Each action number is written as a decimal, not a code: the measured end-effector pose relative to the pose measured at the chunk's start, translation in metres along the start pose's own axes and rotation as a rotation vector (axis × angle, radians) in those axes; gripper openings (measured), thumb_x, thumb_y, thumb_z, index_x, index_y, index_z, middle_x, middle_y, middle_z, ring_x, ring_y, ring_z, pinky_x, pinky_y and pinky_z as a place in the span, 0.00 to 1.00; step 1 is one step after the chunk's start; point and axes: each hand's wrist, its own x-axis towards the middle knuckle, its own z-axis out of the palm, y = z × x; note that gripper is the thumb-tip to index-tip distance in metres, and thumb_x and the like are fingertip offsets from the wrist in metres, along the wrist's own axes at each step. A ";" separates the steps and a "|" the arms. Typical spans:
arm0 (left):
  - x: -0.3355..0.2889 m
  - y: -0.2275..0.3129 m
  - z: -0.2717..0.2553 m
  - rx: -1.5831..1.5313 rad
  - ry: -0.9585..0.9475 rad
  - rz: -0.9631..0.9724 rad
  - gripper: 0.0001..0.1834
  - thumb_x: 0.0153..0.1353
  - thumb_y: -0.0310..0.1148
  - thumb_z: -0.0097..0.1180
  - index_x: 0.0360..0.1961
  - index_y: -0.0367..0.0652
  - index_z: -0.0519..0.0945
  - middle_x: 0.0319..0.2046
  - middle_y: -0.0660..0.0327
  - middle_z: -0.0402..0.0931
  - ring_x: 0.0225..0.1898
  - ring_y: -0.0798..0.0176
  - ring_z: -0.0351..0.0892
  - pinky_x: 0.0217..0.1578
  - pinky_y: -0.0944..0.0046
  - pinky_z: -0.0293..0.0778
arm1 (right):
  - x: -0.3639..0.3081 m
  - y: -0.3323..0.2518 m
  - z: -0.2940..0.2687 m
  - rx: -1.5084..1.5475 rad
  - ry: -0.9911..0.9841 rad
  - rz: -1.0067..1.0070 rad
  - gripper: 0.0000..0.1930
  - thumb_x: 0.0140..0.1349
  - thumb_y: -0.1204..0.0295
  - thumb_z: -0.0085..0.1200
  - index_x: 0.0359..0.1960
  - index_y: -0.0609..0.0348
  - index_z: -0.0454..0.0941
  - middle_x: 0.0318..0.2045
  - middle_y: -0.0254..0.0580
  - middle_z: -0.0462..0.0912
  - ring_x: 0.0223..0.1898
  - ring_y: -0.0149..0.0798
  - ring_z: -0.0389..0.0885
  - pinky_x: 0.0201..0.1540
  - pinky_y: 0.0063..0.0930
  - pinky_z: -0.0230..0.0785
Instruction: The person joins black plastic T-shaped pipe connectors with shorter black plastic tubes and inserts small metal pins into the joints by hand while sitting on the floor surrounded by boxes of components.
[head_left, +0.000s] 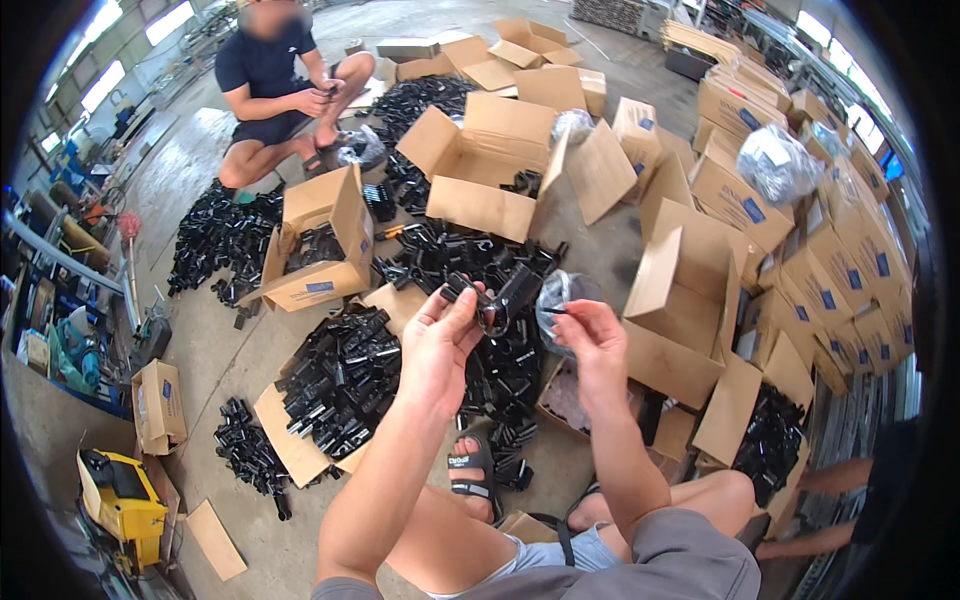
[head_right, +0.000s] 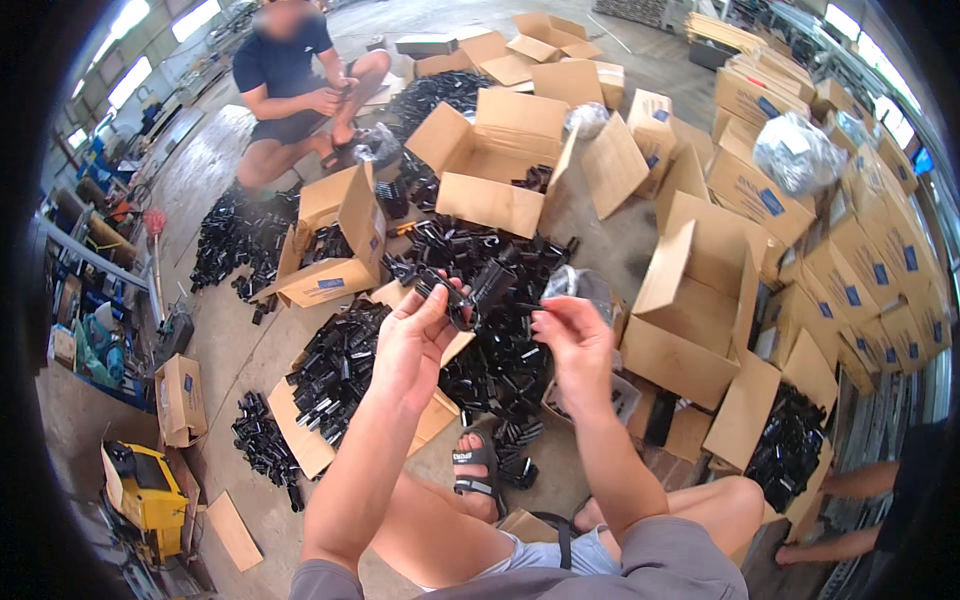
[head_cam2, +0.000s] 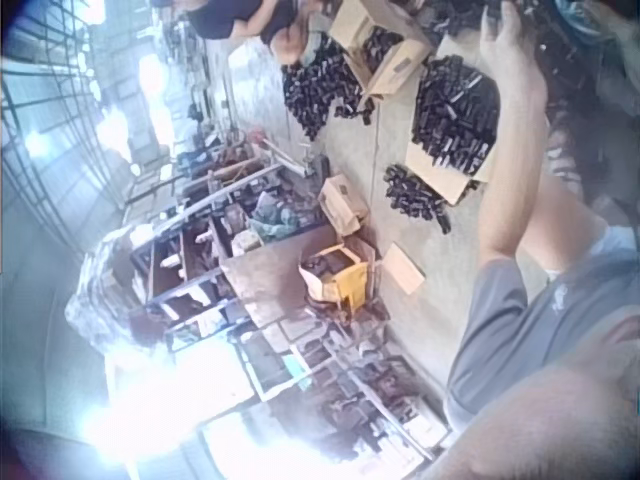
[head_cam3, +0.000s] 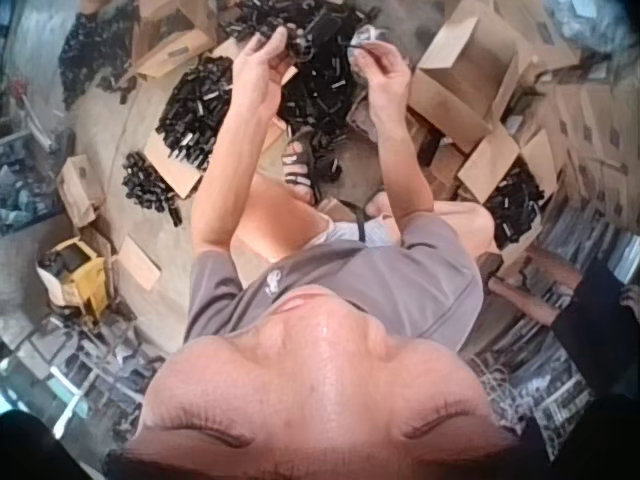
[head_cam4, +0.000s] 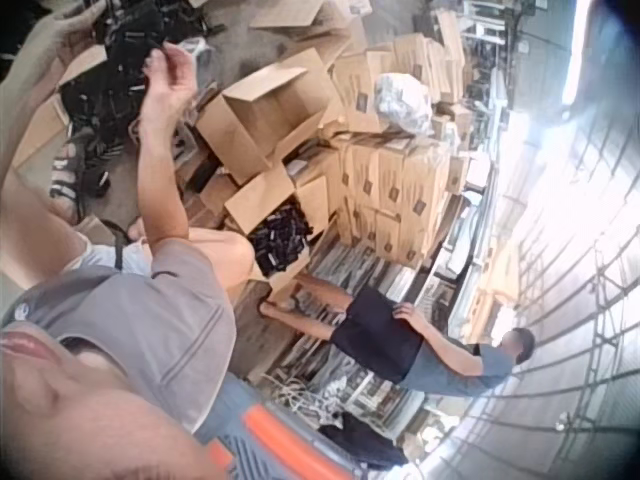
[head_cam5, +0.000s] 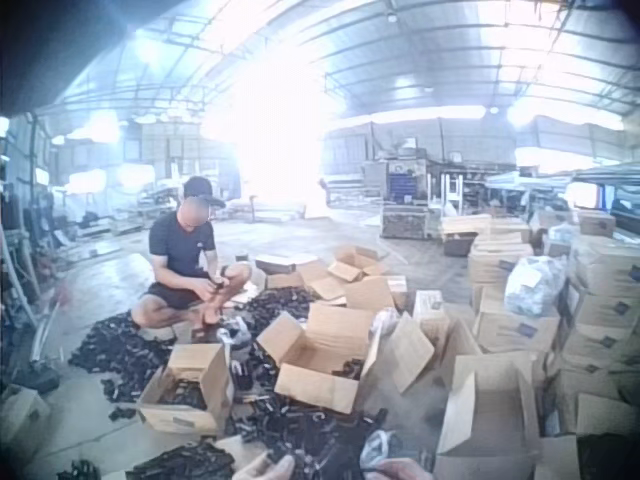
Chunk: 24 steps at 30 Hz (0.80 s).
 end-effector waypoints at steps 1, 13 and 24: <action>-0.002 -0.001 -0.001 -0.022 0.003 -0.001 0.10 0.71 0.30 0.59 0.51 0.41 0.81 0.47 0.59 0.83 0.46 0.63 0.84 0.51 0.61 0.81 | -0.010 -0.004 0.012 0.015 0.004 -0.041 0.08 0.65 0.80 0.62 0.45 0.60 0.82 0.38 0.36 0.86 0.37 0.28 0.84 0.43 0.23 0.78; -0.022 -0.013 0.033 0.013 -0.114 0.019 0.15 0.72 0.30 0.57 0.57 0.41 0.78 0.52 0.59 0.82 0.47 0.63 0.84 0.52 0.61 0.81 | -0.033 -0.028 0.017 0.145 0.102 -0.082 0.08 0.66 0.80 0.61 0.46 0.66 0.82 0.39 0.46 0.88 0.38 0.32 0.87 0.42 0.25 0.82; -0.037 -0.029 0.053 0.160 -0.234 0.185 0.24 0.66 0.22 0.62 0.63 0.37 0.74 0.54 0.56 0.82 0.54 0.67 0.81 0.55 0.66 0.77 | -0.035 -0.018 -0.009 0.505 0.030 0.110 0.03 0.69 0.75 0.61 0.42 0.53 0.83 0.37 0.35 0.87 0.37 0.31 0.85 0.42 0.25 0.80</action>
